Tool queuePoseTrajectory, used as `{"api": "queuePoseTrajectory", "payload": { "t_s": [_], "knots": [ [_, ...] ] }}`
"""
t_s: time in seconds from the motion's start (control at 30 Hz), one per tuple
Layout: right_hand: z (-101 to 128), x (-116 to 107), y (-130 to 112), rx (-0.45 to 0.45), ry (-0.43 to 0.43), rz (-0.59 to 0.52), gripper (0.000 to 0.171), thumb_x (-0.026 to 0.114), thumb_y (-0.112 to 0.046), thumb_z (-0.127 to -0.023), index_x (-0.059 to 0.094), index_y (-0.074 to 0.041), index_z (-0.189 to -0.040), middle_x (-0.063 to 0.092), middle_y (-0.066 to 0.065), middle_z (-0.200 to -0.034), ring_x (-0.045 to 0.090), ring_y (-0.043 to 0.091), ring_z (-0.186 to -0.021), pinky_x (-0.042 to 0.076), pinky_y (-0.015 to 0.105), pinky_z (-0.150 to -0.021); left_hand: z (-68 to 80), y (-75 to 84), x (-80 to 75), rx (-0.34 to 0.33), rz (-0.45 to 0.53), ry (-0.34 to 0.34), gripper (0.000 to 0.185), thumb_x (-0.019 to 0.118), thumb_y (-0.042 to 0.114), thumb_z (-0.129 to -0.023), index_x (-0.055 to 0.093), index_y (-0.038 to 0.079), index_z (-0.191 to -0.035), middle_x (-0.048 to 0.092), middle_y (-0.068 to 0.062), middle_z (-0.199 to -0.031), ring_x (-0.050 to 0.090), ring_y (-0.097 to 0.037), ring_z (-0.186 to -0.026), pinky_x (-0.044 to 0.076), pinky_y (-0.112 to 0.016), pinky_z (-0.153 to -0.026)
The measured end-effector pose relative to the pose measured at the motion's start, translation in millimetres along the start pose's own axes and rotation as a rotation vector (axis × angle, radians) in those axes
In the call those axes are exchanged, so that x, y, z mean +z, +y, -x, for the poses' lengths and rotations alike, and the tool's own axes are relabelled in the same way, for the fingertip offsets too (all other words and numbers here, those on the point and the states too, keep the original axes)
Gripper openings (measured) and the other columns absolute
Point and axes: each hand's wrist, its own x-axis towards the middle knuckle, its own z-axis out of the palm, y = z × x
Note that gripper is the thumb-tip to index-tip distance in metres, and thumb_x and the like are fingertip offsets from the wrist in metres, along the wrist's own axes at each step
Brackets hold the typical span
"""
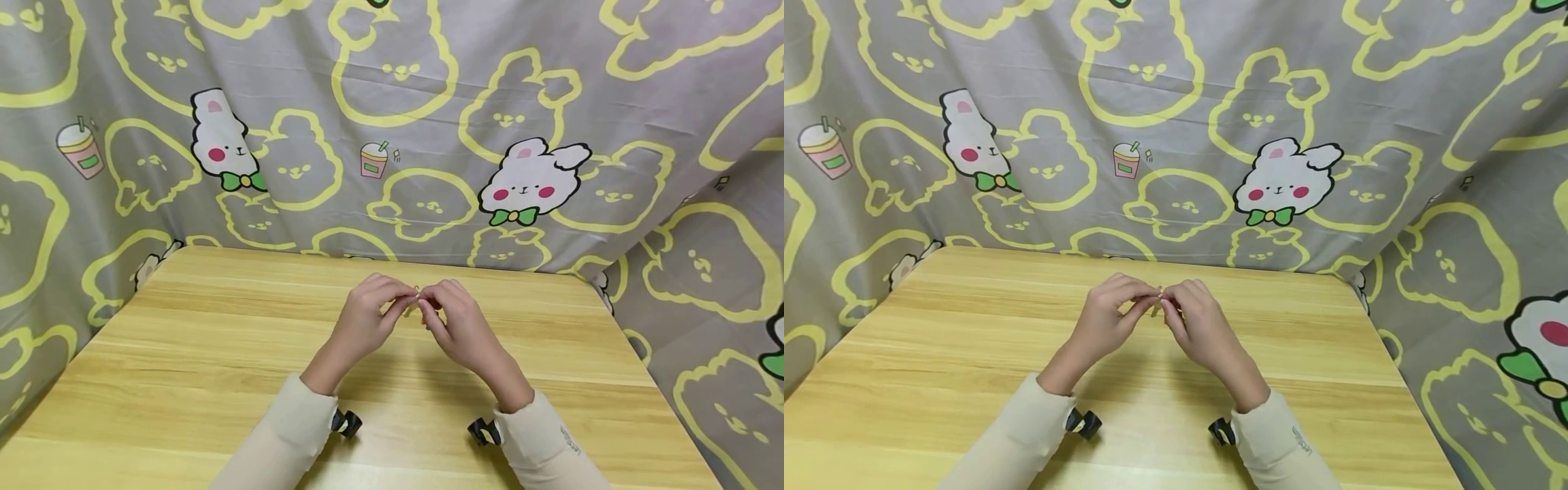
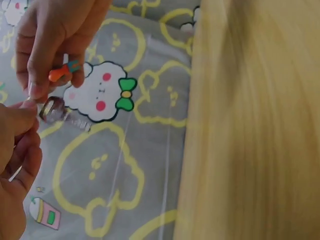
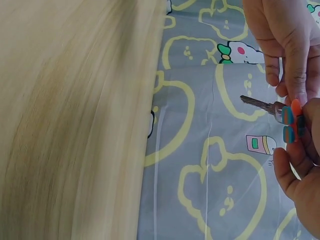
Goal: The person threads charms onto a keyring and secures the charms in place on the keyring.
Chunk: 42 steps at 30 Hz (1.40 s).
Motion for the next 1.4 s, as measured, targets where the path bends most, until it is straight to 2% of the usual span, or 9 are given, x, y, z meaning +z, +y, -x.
{"api": "queuePoseTrajectory", "payload": {
  "t_s": [0.13,0.27,0.37,0.7,0.83,0.97,1.07,1.27,1.4],
  "knots": [
    [0,-1,0,-0.020,0.006,0.017,0.004,0.063,-0.006,-0.102,0.067,-0.005,-0.100,0.059,-0.003,-0.082,0.054,0.015,-0.081,0.047,0.030,-0.070,0.8,-0.1,2.2,0.005,0.000,-0.008,0.013,0.073,0.007,-0.095,0.077,0.005,-0.107,0.075,-0.005,-0.100,0.066,-0.015,-0.087,0.056,-0.029,-0.072],
    [-1,-1,-1,-0.040,-0.003,0.021,0.005,0.067,-0.002,-0.098,0.066,-0.007,-0.098,0.058,-0.005,-0.081,0.053,0.015,-0.079,0.045,0.030,-0.069,1.2,-0.7,1.2,0.016,0.003,-0.002,0.019,0.073,0.005,-0.094,0.076,0.004,-0.113,0.075,-0.007,-0.105,0.068,-0.018,-0.091,0.058,-0.029,-0.077],
    [-2,-1,-2,-0.050,-0.014,0.014,0.006,0.068,-0.002,-0.097,0.065,-0.006,-0.097,0.057,-0.005,-0.081,0.052,0.015,-0.078,0.044,0.030,-0.069,1.4,-1.5,-0.3,0.019,-0.006,-0.009,0.015,0.073,0.005,-0.094,0.078,0.004,-0.108,0.076,-0.005,-0.104,0.069,-0.018,-0.095,0.057,-0.028,-0.081],
    [-2,0,-5,-0.040,-0.021,0.012,0.005,0.069,-0.003,-0.097,0.065,-0.007,-0.097,0.057,-0.005,-0.082,0.052,0.013,-0.081,0.046,0.030,-0.070,1.8,-3.1,-1.3,-0.051,-0.004,0.022,0.004,0.073,0.007,-0.095,0.076,0.006,-0.096,0.074,-0.003,-0.089,0.065,-0.015,-0.080,0.053,-0.028,-0.065],
    [-2,-1,-6,-0.034,-0.025,0.017,0.005,0.069,-0.004,-0.098,0.065,-0.007,-0.097,0.057,-0.005,-0.082,0.052,0.013,-0.081,0.046,0.031,-0.071,2.1,-3.6,1.4,-0.106,0.033,0.037,0.004,0.073,0.009,-0.095,0.076,0.005,-0.096,0.072,-0.002,-0.085,0.065,-0.012,-0.076,0.054,-0.030,-0.063],
    [-2,-1,-6,-0.025,-0.019,0.014,0.004,0.068,-0.003,-0.098,0.066,-0.007,-0.098,0.058,-0.004,-0.082,0.053,0.014,-0.082,0.047,0.031,-0.071,3.2,-4.6,2.3,-0.150,0.088,0.020,0.005,0.072,0.009,-0.097,0.075,0.005,-0.099,0.072,-0.002,-0.086,0.066,-0.010,-0.075,0.057,-0.029,-0.064],
    [-1,-1,-5,-0.022,-0.014,0.009,0.003,0.065,-0.004,-0.100,0.066,-0.007,-0.099,0.059,-0.003,-0.084,0.055,0.014,-0.084,0.048,0.031,-0.072,3.0,-5.7,0.4,-0.130,0.100,-0.005,0.007,0.071,0.008,-0.097,0.076,0.005,-0.101,0.073,-0.001,-0.086,0.066,-0.009,-0.076,0.058,-0.027,-0.065],
    [-1,-1,-3,-0.025,-0.016,-0.005,0.004,0.062,-0.007,-0.103,0.066,-0.007,-0.101,0.059,-0.004,-0.082,0.054,0.013,-0.083,0.047,0.031,-0.072,0.1,-7.5,-6.9,-0.022,0.031,-0.011,0.004,0.076,0.007,-0.093,0.078,0.006,-0.096,0.074,-0.001,-0.086,0.065,-0.011,-0.074,0.054,-0.023,-0.063],
    [-2,-1,-3,-0.017,-0.020,-0.011,0.004,0.063,-0.008,-0.102,0.067,-0.006,-0.102,0.059,-0.004,-0.082,0.055,0.013,-0.082,0.048,0.031,-0.072,-0.1,-7.1,-8.4,-0.020,0.017,0.005,0.003,0.076,0.008,-0.094,0.078,0.007,-0.094,0.075,-0.002,-0.086,0.065,-0.011,-0.074,0.054,-0.025,-0.062]
  ]
}}
